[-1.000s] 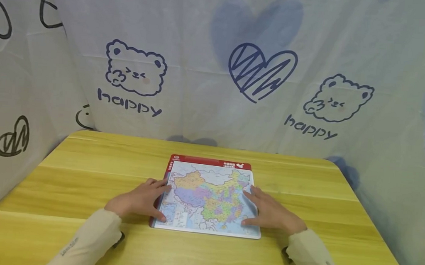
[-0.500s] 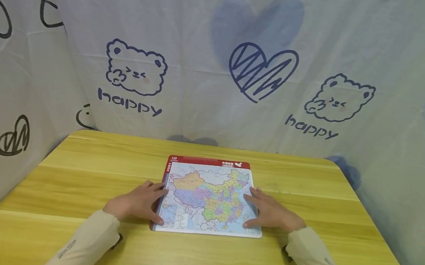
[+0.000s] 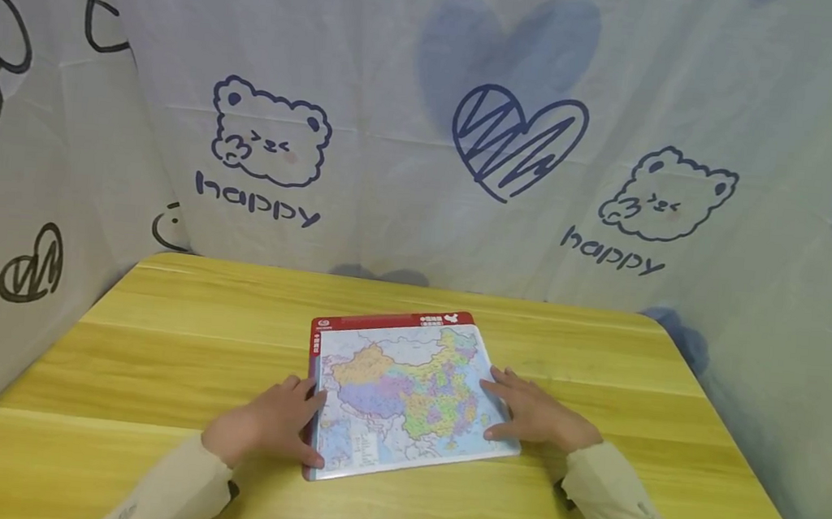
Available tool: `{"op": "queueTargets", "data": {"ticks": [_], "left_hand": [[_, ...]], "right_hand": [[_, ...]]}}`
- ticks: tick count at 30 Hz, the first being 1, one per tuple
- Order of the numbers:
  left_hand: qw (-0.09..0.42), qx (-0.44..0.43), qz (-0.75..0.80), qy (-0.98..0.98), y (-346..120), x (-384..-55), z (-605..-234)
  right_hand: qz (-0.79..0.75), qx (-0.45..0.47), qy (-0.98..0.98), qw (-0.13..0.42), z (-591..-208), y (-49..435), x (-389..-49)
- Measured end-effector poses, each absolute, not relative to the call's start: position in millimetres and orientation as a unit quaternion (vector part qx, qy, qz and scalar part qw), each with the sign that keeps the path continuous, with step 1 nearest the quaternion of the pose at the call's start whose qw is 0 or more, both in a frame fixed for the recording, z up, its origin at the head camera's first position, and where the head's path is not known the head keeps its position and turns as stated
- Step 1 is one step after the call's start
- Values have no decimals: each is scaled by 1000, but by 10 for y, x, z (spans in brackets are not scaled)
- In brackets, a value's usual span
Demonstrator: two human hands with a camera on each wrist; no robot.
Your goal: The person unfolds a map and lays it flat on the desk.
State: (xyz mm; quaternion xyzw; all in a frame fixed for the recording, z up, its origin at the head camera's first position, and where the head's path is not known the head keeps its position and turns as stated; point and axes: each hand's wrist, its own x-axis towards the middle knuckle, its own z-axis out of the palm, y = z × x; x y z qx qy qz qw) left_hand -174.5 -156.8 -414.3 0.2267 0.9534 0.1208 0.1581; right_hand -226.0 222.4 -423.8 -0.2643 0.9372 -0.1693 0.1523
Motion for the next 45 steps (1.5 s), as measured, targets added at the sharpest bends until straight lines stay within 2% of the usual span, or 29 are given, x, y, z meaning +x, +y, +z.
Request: {"op": "queueTargets", "data": {"ticks": [21,28,38,43,45], "left_hand": [[106,231,44,966,-1321,-1395,-4139],[104,214,11,971,-1215,-1286,-4149],[50,218,-52,973,-1098,-1146,-4232],[58,212,-54,974,-1094,-1149,-4180],[79,208,-20,975,-1141,-1194,-4109]], "right_hand": [[-183,-290,931,125,-4242,2268,-2271],[-173,-314,928,105,-4267,2262,-2278],[-162,-314,929,107,-4256,2221,-2317],[-148,-315,932,100,-4250,2184,-2308],[-145,-318,932,91,-4243,2161,-2278]]}}
